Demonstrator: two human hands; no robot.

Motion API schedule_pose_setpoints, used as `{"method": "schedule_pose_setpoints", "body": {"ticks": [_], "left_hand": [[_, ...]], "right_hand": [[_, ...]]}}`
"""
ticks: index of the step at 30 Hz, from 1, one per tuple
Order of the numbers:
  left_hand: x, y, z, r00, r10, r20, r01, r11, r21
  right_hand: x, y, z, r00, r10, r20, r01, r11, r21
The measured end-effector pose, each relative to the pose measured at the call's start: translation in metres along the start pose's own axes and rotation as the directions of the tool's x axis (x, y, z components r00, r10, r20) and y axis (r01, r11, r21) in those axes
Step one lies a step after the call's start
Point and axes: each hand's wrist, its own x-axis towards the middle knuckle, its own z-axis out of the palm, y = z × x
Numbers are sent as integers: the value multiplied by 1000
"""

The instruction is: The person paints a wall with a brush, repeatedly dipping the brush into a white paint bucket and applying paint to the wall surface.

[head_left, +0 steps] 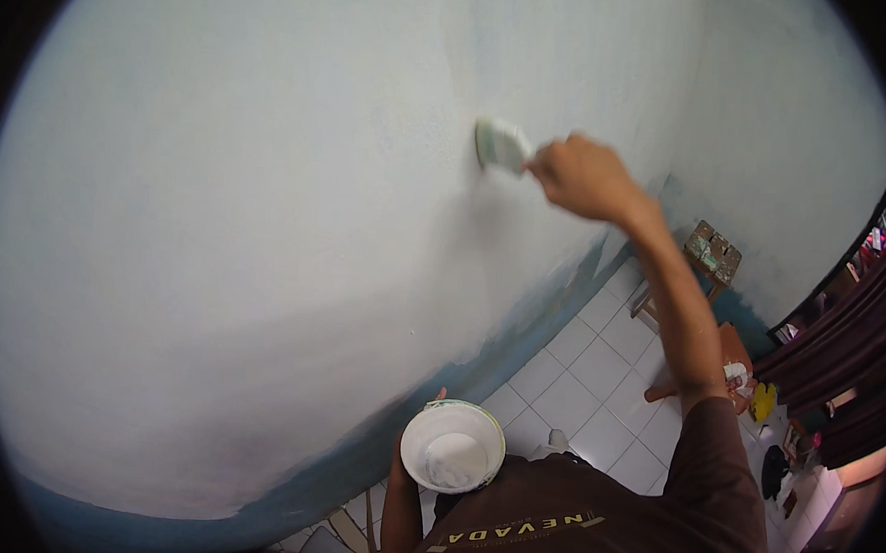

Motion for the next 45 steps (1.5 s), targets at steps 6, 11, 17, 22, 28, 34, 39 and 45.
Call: {"method": "schedule_pose_setpoints", "body": {"ticks": [6, 11, 17, 22, 28, 34, 39, 45], "left_hand": [[7, 14, -28, 967, -241, 81, 245, 968, -51], [-29, 27, 42, 916, -370, 155, 370, 928, 32], [-34, 31, 48, 921, -360, 145, 359, 933, 36], [-10, 16, 4, 946, -297, 133, 303, 952, -32], [-27, 36, 40, 888, -427, 169, 415, 904, 106], [-11, 31, 15, 860, -450, 240, 455, 890, 37], [-19, 31, 30, 873, -419, 251, 424, 905, 33], [-31, 29, 31, 901, -384, 203, 400, 916, -42]], "right_hand": [[33, -34, -72, 942, 40, -333, -36, 999, 17], [12, -17, 32, 934, 52, -352, -53, 999, 7], [-65, -14, 129, 988, 133, 72, -143, 976, 164], [-66, 12, 114, 874, -62, 482, 28, 997, 76], [-16, 31, -7, 989, -74, -130, 110, 947, 301], [51, 19, -71, 830, -54, -556, 250, 926, 284], [69, -4, -24, 779, -58, -624, 96, 995, 28], [42, -10, 33, 811, -12, -585, 117, 983, 141]]}}
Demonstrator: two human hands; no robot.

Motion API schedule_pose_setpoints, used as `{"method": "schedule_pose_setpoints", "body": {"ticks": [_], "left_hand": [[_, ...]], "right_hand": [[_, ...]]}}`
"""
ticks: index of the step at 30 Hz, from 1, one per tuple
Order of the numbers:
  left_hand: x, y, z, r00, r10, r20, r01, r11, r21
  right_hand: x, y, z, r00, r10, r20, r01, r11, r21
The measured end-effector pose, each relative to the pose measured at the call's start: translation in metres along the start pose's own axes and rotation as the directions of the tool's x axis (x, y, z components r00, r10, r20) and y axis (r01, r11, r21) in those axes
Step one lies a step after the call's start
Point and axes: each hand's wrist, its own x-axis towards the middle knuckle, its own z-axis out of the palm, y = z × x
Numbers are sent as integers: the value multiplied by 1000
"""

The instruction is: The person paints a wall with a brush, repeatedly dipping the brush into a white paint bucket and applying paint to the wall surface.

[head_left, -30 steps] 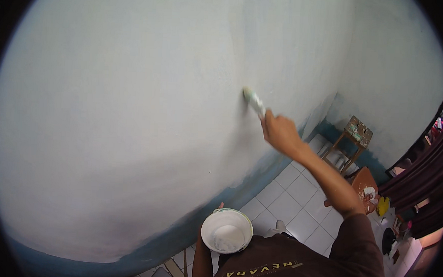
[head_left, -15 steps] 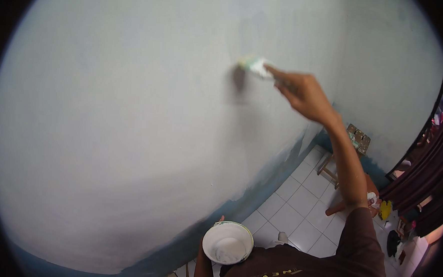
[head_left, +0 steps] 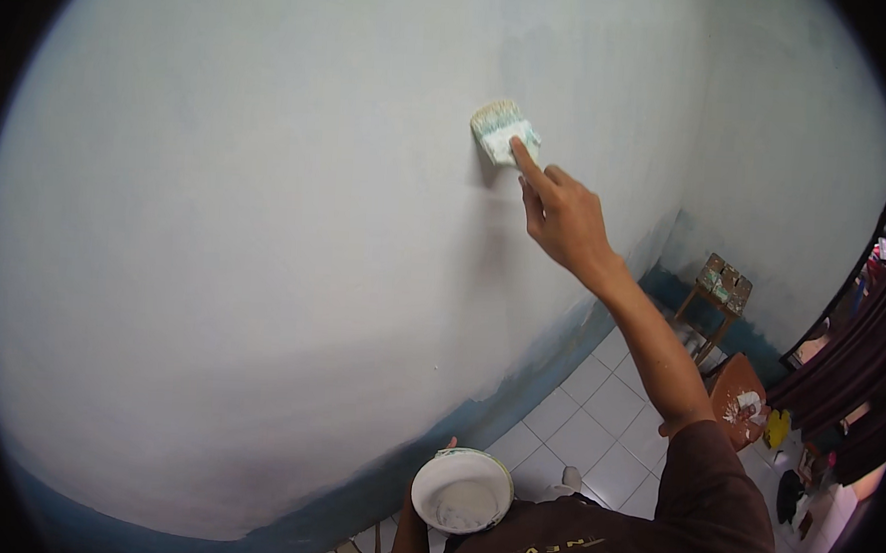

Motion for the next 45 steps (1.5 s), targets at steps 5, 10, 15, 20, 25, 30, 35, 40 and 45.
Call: {"method": "schedule_pose_setpoints", "body": {"ticks": [5, 10, 15, 20, 25, 30, 35, 40, 45], "left_hand": [[3, 4, -8, 999, -10, -38, 11, 1000, 24], [-2, 2, 15, 993, -48, -103, 57, 995, 87], [8, -3, 3, 998, 61, -10, -61, 997, -50], [8, -5, -7, 995, 86, -50, -86, 996, -11], [8, -3, -2, 987, 139, -78, -134, 988, 72], [10, -7, 12, 998, 59, -20, -59, 998, -31], [15, -21, -1, 984, 166, -62, -172, 981, -87], [6, -21, 18, 989, 138, 59, -125, 974, -187], [12, -26, 15, 978, 207, -20, -207, 957, -202]], "right_hand": [[-74, -4, 38, 996, 56, 71, -58, 998, 31], [-166, -2, 68, 952, 140, 272, -159, 986, 48], [-228, 1, 84, 858, 211, 469, -251, 968, 24], [-199, 3, 56, 774, 193, 603, -345, 927, 145], [-62, -5, 5, 993, 92, 78, -110, 957, 270], [44, -41, -9, 981, 26, -193, 15, 978, 208], [21, -47, 50, 984, 10, -179, 17, 989, 150], [-35, -40, 64, 995, 78, -59, -61, 965, 254], [-110, -48, 74, 992, 103, 73, -122, 933, 339]]}}
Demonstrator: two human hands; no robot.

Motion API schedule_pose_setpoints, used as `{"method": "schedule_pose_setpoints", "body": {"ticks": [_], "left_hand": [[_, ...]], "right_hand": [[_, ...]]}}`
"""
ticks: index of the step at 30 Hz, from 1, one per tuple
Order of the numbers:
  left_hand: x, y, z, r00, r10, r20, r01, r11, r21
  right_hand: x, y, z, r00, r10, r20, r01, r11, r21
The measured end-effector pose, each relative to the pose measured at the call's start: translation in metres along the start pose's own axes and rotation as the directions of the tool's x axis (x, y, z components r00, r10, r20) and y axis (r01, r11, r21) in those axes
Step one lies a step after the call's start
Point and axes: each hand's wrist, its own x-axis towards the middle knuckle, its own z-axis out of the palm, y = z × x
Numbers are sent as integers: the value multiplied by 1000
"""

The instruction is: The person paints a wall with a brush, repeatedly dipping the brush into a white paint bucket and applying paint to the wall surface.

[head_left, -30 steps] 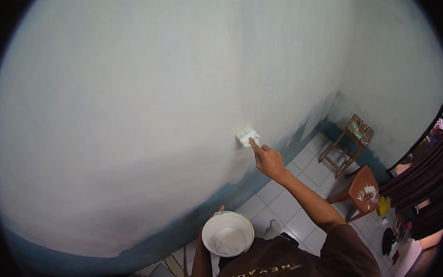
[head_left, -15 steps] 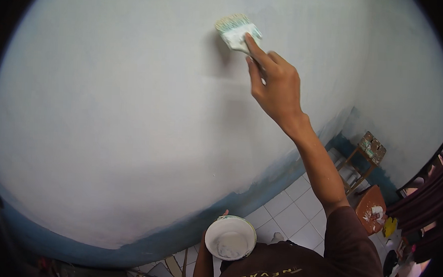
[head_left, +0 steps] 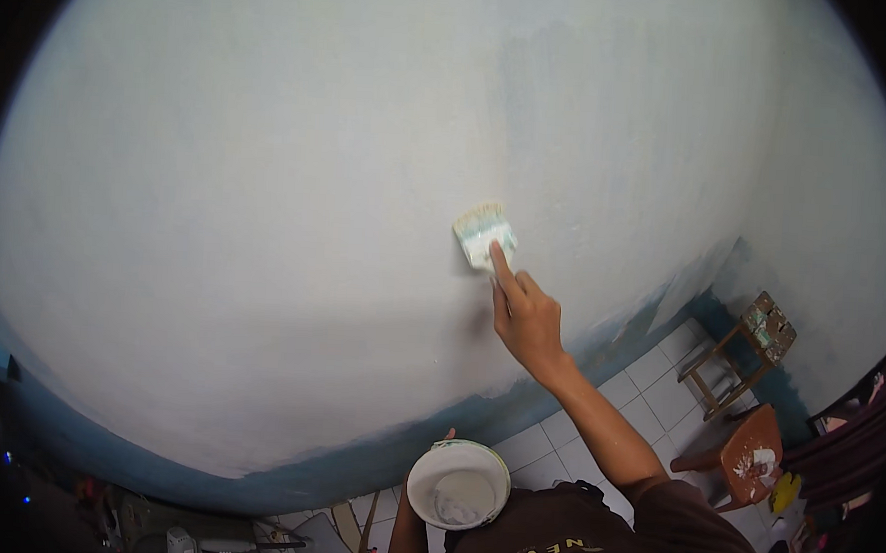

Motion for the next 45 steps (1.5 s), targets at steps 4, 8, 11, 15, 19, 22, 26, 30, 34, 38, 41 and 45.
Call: {"method": "schedule_pose_setpoints", "body": {"ticks": [4, 8, 11, 15, 19, 22, 26, 30, 34, 38, 41, 45], "left_hand": [[-12, 3, 38, 988, -152, -10, 152, 978, 143], [-13, -9, 34, 986, 153, -71, -149, 987, 52], [-8, -6, 14, 994, 77, -76, -71, 994, 80], [-5, -11, 31, 994, 96, -49, -93, 993, 74], [-3, -11, 30, 992, 80, -97, -75, 996, 49], [-1, -12, 29, 976, 80, -200, -74, 996, 39], [1, -19, 13, 936, 170, -309, -105, 970, 218], [-3, -29, 16, 898, 310, -312, -244, 941, 235], [-8, -25, 23, 912, 238, -333, -190, 967, 171], [5, -16, -16, 924, 119, -363, -69, 987, 148], [0, -11, 5, 923, 181, -340, -110, 970, 219], [5, -16, -32, 868, 393, -303, -312, 907, 283]], "right_hand": [[-48, 5, 4, 989, 71, 130, -105, 955, 276], [-16, -29, 0, 957, 171, 235, -283, 729, 623], [73, -42, -1, 981, 137, 136, -193, 697, 690], [158, -53, -4, 942, 195, 273, -336, 532, 778], [141, -44, 42, 919, 285, 274, -394, 615, 683], [92, -31, 83, 936, 290, 201, -344, 626, 700], [21, -25, 124, 879, 356, 318, -477, 613, 631], [-44, -4, 151, 818, 395, 419, -575, 600, 557], [-95, 10, 149, 646, 465, 606, -761, 320, 565], [-46, -1, 129, 749, 439, 497, -657, 386, 648], [51, -19, 96, 886, 285, 366, -464, 558, 688], [136, -63, 46, 878, 231, 418, -477, 463, 747]]}}
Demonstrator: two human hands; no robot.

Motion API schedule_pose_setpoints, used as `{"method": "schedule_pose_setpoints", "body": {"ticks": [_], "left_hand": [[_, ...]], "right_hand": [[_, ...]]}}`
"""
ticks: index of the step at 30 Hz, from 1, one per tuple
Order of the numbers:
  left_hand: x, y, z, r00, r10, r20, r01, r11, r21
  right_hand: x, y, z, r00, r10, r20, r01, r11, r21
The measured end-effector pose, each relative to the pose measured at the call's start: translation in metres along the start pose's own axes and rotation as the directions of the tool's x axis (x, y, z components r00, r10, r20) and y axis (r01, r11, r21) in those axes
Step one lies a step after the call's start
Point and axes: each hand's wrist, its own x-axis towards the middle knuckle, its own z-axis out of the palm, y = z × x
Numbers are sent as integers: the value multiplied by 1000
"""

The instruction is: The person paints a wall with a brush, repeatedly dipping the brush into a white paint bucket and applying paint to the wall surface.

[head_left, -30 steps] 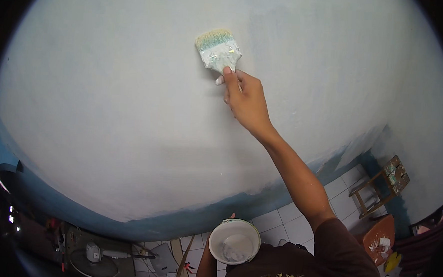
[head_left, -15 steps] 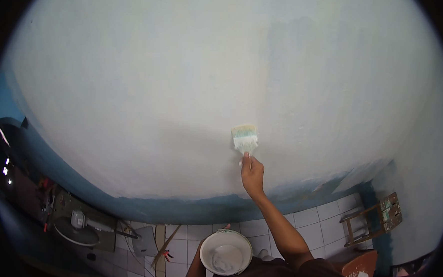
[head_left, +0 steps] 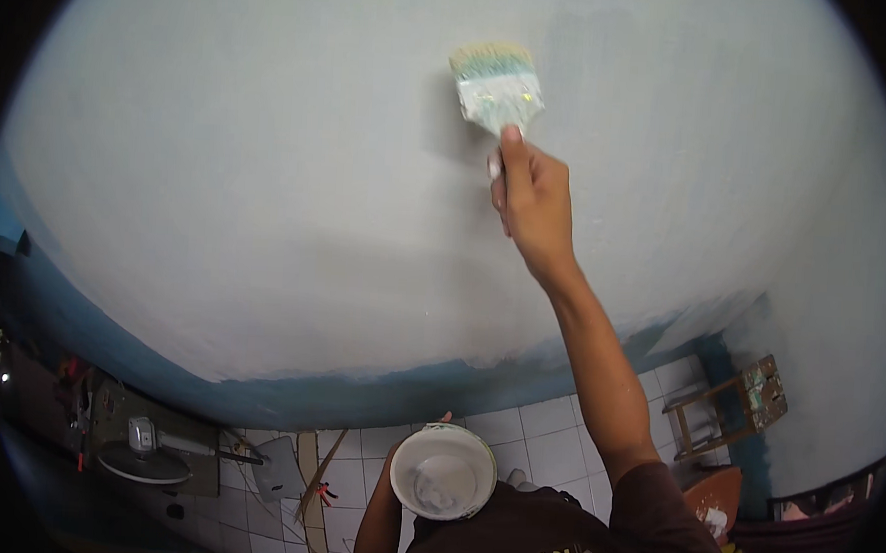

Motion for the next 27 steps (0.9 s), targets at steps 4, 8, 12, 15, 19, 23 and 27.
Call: {"method": "schedule_pose_setpoints", "body": {"ticks": [4, 8, 12, 15, 19, 23, 27], "left_hand": [[-34, 33, 50, 969, -173, 175, 163, 984, 71], [-27, 7, 6, 944, 285, 166, -290, 957, 7], [-18, 6, -14, 943, 150, 296, -113, 984, -140], [-35, 20, 11, 926, 223, 306, -208, 975, -80], [-19, 22, -8, 919, 216, 329, -237, 971, 26], [9, 22, -45, 897, -56, 439, 91, 994, -59], [-21, 42, 11, 950, -150, 274, 166, 985, -36]], "right_hand": [[4, 28, -23, 999, 36, -36, -38, 996, -80], [-22, 39, -24, 991, 112, -75, -111, 994, 19], [-55, 59, -35, 973, 224, -54, -217, 969, 117], [-78, 77, -48, 941, 334, -49, -327, 938, 119], [-94, 92, -70, 889, 453, 59, -453, 856, 248], [-104, 59, -83, 941, 314, -126, -326, 942, -85], [-65, -7, -122, 935, -287, -209, 106, 787, -608]]}}
